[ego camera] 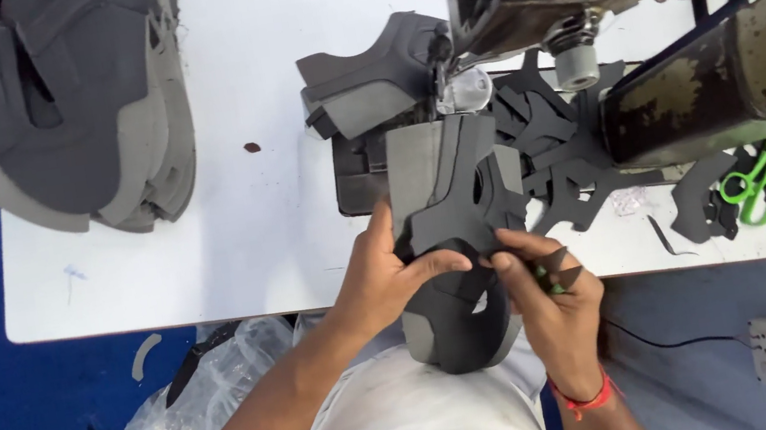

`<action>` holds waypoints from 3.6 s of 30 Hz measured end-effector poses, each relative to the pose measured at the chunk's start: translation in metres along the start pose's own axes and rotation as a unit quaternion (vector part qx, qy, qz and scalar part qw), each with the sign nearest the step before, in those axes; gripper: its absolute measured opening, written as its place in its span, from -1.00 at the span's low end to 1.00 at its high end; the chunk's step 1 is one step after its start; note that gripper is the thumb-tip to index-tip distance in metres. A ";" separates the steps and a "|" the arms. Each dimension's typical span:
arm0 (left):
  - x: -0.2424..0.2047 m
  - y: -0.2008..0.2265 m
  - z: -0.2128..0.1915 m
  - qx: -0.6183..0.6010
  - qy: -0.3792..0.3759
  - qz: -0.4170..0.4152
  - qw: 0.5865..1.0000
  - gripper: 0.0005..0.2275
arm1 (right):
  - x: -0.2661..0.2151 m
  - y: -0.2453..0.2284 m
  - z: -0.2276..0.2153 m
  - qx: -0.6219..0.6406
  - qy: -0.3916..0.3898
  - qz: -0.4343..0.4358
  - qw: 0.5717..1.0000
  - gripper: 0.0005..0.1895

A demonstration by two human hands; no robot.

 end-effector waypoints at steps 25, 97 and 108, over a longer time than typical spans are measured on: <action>-0.008 -0.006 -0.019 -0.028 0.107 -0.078 0.991 -0.75 | 0.017 0.036 0.000 0.121 -0.078 0.068 0.987 -0.70; -0.013 -0.001 -0.029 0.016 0.110 -0.148 0.983 -0.76 | 0.008 0.012 -0.061 0.051 0.042 0.028 0.997 -0.77; -0.015 0.000 -0.032 0.016 0.101 -0.148 0.984 -0.77 | 0.016 0.001 -0.062 0.028 0.057 0.057 0.996 -0.79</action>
Point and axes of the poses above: each hand's wrist, its own x-axis towards the middle knuckle, its own z-axis out of the palm, y = z × x, the point moved 6 cm from there along x, towards the middle knuckle, and after that the axes turned 9 degrees about -y, right-handed, at the moved point
